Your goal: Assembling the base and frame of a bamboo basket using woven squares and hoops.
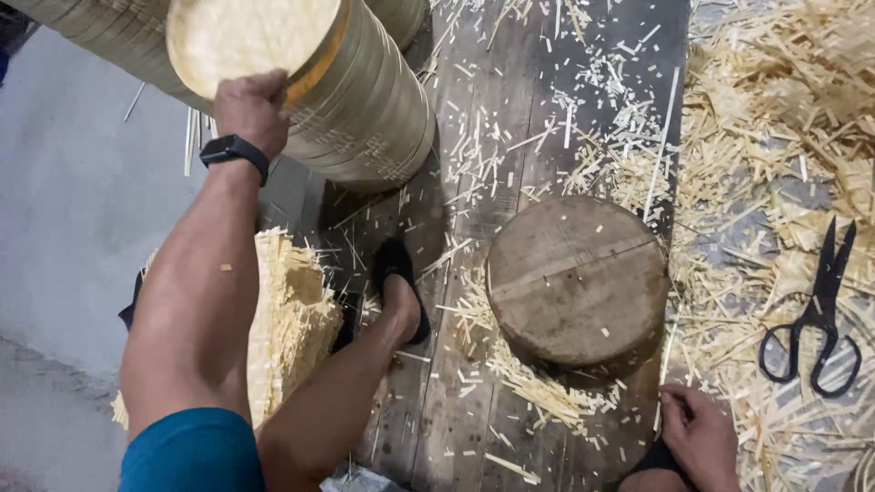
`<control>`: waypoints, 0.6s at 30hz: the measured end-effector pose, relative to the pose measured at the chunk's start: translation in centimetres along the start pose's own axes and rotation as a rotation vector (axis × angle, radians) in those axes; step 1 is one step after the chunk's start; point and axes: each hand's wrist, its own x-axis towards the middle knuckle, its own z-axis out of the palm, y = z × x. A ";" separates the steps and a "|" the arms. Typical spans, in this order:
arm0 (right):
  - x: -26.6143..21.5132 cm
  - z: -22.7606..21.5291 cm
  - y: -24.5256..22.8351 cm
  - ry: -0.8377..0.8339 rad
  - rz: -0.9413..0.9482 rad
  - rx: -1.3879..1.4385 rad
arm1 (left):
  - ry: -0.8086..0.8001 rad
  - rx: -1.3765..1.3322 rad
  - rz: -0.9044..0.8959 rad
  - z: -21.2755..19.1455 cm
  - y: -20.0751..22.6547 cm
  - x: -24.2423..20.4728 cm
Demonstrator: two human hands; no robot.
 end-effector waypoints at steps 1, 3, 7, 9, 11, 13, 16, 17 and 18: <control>0.1 -0.1 -0.6 0.003 -0.002 0.001 | 0.004 -0.001 0.001 0.8 -0.8 0.0; -0.1 -0.2 -1.5 -0.012 0.012 -0.113 | 0.032 -0.154 -0.090 2.7 -2.4 -0.3; 0.0 0.4 -0.1 0.007 -0.103 -0.202 | -0.076 -0.100 -0.141 2.7 -3.0 -0.4; 0.0 0.4 -0.3 0.002 -0.085 -0.204 | -0.070 -0.233 -0.077 3.6 -4.7 -0.3; -0.1 0.2 -1.0 -0.017 -0.063 -0.208 | -0.109 -0.206 -0.100 3.7 -4.9 -0.1; -0.1 0.0 -0.8 -0.040 -0.045 -0.220 | -0.149 -0.181 -0.131 4.0 -3.8 -0.7; 0.1 0.7 0.2 0.065 -0.183 -0.112 | -0.008 0.497 0.189 2.9 1.6 -3.3; 0.5 0.9 0.5 0.014 -0.114 -0.170 | 0.035 0.373 0.488 1.6 4.9 -4.6; 0.6 0.9 0.9 -0.045 -0.046 -0.233 | 0.070 0.240 0.776 0.3 8.2 -6.4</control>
